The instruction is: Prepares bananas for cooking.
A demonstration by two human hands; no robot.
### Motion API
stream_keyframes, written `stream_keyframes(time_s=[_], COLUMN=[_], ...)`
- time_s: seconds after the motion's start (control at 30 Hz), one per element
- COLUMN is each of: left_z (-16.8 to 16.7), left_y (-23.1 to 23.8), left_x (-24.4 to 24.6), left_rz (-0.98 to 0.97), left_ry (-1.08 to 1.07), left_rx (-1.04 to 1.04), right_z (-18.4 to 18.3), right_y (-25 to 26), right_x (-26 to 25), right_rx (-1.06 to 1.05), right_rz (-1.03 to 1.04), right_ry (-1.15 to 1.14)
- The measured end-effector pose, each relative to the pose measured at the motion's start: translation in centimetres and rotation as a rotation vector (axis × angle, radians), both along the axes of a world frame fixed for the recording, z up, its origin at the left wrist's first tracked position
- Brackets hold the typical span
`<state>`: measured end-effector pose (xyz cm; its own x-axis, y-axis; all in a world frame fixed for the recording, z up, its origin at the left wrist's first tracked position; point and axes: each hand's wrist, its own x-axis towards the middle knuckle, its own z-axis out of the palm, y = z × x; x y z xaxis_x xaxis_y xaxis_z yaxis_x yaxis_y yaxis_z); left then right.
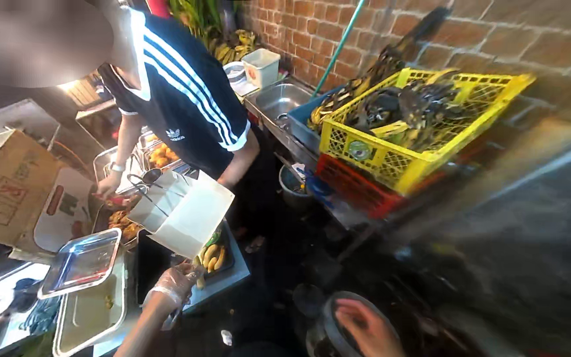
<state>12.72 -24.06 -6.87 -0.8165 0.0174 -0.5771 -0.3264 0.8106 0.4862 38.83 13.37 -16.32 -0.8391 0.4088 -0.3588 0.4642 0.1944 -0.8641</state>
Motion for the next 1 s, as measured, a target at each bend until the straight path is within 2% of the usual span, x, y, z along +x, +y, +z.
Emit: stream_keyframes(time_s=[0.07,0.13,0.27,0.33,0.37,0.43,0.53,0.63,0.73,0.87,1.0], left_z=[-0.2,-0.4,-1.3,-1.8,-2.0,-2.0,-3.0,-3.7,-3.6,-4.1,-4.7], left_y=[1.1,2.7,9.1,13.5,15.5,18.4,20.4,21.8,23.0,24.1,24.6], left_x=[0.7,2.2,5.9,7.2,7.5,7.3,5.0,2.9,1.6,0.0,-1.8], left_rz=[0.048,0.056,0.113,0.118,0.068,-0.144,-0.498,-0.679,-0.75,-0.736,-0.687], left_ry=[0.049,0.063,-0.11,-0.189,-0.18,-0.077,0.098,0.224,0.248,0.175,0.138], left_rx=[0.011,0.149,0.822,1.04,1.083,1.065,1.037,0.951,0.843,0.846,0.819], right_z=[-0.3,-0.4,3.1,5.0,5.7,6.5,6.4,6.6,7.2,7.7,7.3], right_y=[-0.8,-1.9,-5.7,-7.5,-8.0,-7.9,-5.5,-3.2,-2.2,-2.3,-1.9], right_x=[-0.4,-1.3,-3.9,-5.1,-5.6,-6.2,-6.2,-6.2,-6.8,-8.9,-11.2], right_rx=[-0.025,-0.064,-0.37,-0.567,-0.613,-0.577,-0.307,-0.047,0.162,0.368,0.403], right_rz=[0.016,0.051,0.217,0.268,0.25,0.139,0.0,-0.052,-0.028,-0.025,-0.016], right_ry=[0.005,0.03,0.121,0.121,0.128,0.16,0.177,0.166,0.083,-0.049,-0.106])
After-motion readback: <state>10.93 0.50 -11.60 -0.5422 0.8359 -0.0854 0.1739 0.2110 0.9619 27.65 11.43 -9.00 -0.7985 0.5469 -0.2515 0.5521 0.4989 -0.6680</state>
